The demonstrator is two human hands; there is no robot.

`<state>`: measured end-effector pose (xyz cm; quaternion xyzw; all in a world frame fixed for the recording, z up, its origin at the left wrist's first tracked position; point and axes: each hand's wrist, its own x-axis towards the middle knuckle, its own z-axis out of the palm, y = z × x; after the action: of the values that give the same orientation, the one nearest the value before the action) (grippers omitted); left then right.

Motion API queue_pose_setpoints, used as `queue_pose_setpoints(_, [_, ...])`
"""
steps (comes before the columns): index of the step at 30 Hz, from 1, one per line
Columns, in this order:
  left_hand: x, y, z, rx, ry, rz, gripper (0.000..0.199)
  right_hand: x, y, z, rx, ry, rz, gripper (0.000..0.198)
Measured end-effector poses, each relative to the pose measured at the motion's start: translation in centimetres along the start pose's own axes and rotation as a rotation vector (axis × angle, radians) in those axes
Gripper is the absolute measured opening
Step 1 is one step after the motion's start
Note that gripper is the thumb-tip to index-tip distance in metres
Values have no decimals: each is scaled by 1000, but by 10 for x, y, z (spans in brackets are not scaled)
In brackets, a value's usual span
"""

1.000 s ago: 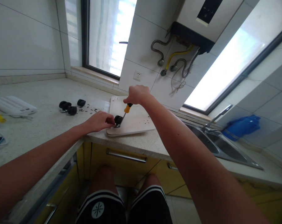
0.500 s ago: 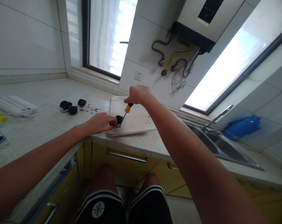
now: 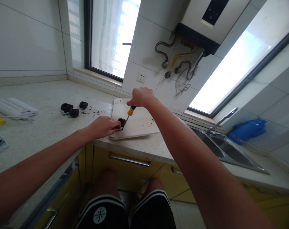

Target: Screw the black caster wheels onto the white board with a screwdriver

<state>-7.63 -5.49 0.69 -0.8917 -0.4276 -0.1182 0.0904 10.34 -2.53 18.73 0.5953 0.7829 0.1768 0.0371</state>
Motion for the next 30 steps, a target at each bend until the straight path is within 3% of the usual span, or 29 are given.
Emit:
queue_pose_setpoints(15, [4,-8,17,-300,108,-127,20,0,2,1,12,3,-6,57])
queue_pose_setpoints(22, [0,-11,27,-308,124,-4,35,-1,3,2,19,9,1,57])
queue_pose_setpoints(30, [-10,-5,37,-318,285,108,50,-1,3,3,33,4,-1,57])
